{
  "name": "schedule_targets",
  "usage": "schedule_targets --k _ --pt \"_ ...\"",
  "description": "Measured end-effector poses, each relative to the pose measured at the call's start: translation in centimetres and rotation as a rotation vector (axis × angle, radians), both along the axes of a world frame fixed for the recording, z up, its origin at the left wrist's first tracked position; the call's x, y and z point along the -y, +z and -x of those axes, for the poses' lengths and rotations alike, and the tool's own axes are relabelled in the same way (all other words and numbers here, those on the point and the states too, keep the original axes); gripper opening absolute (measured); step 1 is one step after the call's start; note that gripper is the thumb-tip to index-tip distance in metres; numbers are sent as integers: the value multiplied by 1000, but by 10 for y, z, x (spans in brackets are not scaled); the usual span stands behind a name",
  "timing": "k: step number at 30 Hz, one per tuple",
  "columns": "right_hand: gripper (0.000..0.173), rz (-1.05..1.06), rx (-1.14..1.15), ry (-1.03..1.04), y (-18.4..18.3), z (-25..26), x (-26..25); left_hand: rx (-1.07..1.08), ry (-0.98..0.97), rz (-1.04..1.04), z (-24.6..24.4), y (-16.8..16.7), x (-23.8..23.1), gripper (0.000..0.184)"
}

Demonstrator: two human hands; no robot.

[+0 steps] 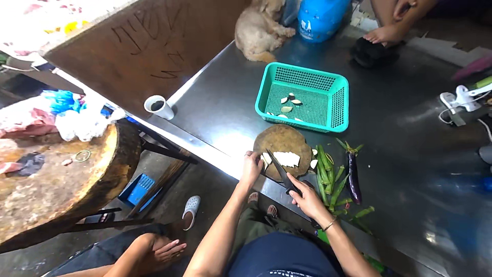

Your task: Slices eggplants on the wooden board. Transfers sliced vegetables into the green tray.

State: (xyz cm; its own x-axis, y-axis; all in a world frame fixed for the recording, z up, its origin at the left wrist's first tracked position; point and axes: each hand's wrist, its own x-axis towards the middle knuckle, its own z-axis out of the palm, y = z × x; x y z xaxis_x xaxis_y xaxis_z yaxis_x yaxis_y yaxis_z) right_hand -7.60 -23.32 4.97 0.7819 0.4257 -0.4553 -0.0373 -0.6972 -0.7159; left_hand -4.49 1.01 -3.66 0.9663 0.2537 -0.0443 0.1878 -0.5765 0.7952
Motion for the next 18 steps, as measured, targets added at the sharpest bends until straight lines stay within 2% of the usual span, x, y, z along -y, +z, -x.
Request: schedule_targets --k 5,12,18 --pt "59 183 121 90 5 5 -12 -45 -10 27 -1 1 -3 33" --pt "60 338 177 189 3 8 -23 -87 20 11 -1 9 1 32" --pt "61 421 270 224 1 9 -25 -14 109 47 2 4 6 46"
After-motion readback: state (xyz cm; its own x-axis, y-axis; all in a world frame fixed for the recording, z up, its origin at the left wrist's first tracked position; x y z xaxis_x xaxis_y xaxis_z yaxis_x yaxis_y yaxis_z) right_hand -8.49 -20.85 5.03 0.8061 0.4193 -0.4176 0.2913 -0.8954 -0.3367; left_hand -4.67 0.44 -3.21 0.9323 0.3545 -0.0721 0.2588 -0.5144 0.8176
